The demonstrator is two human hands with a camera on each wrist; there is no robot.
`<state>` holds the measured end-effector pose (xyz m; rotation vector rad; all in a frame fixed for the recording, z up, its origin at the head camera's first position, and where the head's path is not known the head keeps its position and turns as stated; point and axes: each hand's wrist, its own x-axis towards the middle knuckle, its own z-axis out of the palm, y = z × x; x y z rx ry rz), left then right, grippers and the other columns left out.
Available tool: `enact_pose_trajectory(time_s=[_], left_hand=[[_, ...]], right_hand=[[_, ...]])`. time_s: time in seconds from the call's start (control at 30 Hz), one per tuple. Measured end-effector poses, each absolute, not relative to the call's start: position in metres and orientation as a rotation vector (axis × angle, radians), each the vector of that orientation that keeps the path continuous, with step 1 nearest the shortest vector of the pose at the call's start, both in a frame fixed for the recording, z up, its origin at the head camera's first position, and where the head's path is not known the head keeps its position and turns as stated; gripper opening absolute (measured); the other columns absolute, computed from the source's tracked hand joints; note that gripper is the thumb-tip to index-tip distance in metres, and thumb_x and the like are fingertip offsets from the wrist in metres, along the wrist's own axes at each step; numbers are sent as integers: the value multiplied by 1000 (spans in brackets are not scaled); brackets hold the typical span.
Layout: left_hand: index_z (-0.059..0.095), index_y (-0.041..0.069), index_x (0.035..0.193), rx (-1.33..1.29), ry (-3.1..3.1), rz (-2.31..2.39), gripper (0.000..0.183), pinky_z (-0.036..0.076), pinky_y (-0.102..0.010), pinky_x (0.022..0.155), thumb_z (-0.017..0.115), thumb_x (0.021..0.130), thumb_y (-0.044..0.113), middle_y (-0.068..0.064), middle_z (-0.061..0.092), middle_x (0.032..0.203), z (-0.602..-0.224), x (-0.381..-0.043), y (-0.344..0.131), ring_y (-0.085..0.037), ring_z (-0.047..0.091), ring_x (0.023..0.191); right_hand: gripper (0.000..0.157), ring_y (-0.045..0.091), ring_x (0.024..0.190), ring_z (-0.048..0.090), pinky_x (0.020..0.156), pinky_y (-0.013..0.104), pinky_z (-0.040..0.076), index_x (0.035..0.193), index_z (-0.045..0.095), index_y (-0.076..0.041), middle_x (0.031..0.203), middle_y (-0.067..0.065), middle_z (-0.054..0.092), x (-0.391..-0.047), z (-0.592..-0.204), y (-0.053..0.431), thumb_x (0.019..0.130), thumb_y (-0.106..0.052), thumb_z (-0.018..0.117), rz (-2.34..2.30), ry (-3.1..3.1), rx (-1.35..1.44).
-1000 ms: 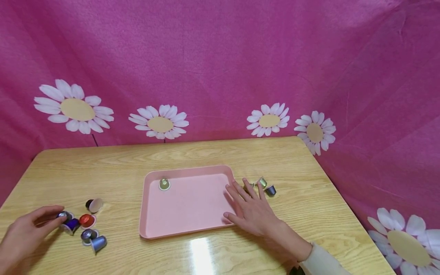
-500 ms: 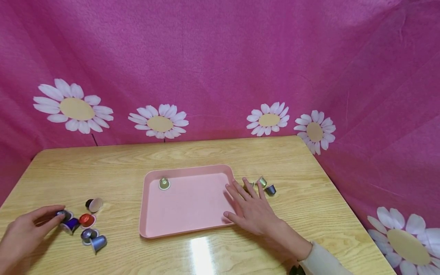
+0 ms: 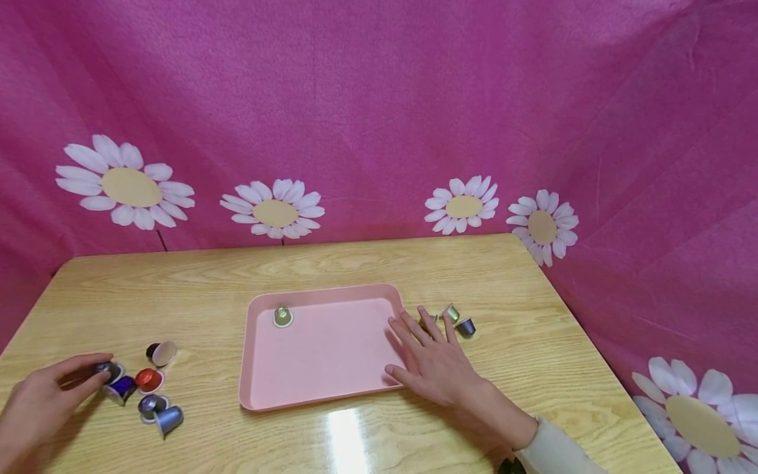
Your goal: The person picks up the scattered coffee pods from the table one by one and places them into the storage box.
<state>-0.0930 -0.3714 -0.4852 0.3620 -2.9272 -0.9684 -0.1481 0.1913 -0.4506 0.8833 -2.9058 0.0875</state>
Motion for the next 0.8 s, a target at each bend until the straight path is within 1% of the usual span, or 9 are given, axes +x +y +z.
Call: enact_pose_trajectory(time_s=[0.27,0.33,0.47,0.5,0.53,0.57,0.7,0.77,0.8], left_hand=[[60,-12,124,307,-2905,-934,34,51,-54,74,65,98,9,-37,59,119,-475,-95,-371,-51,60,104],[62,-12,122,268,-2884,-924,33,55,-37,71,65,97,10,-35,61,117,-470,-96,-370,-31,68,95],[62,-13,119,169,-2856,-896,30,51,-17,59,66,96,5,-36,61,114,-456,-98,-363,-32,68,93],[62,-12,119,142,-2846,-884,29,48,-11,58,67,96,5,-36,62,113,-454,-98,-362,-19,68,89],[62,-12,119,126,-2844,-885,29,48,-11,58,67,96,5,-36,62,113,-450,-99,-359,-18,68,89],[62,-12,119,110,-2842,-876,30,48,-10,58,67,96,5,-36,62,113,-447,-100,-356,-24,68,91],[64,-9,120,36,-2807,-920,32,43,-4,59,68,97,14,-32,65,111,-436,-101,-345,12,53,79],[65,-8,120,3,-2783,-955,34,44,-5,60,69,96,16,-31,66,110,-430,-103,-337,12,55,80],[65,-7,120,-12,-2773,-974,35,45,-5,60,69,96,17,-30,67,110,-427,-104,-333,19,49,79]], right_hand=[[75,39,147,20,111,70,9,157,35,-20,160,5,32,-148,-451,191,97,-65,43,79,-2905,885],[75,39,148,19,111,70,9,157,35,-20,160,6,32,-148,-450,191,97,-65,43,72,-2908,882],[76,38,148,19,112,69,8,158,33,-21,160,5,32,-148,-449,191,97,-66,42,64,-2917,877],[76,38,148,19,112,69,8,158,33,-21,160,5,32,-148,-449,191,97,-66,42,64,-2918,877],[76,38,148,19,112,69,8,158,33,-21,160,5,31,-148,-449,191,97,-66,42,65,-2919,876],[76,38,148,19,112,69,9,158,33,-21,160,5,31,-148,-449,191,97,-66,42,64,-2920,876],[76,39,148,19,112,69,9,157,34,-20,160,6,32,-148,-450,191,97,-66,42,66,-2915,879],[76,39,148,19,112,69,9,157,34,-20,160,6,32,-148,-450,191,97,-65,42,70,-2913,881],[76,39,148,19,112,69,9,157,34,-20,160,6,32,-148,-450,191,97,-65,42,73,-2912,882]])
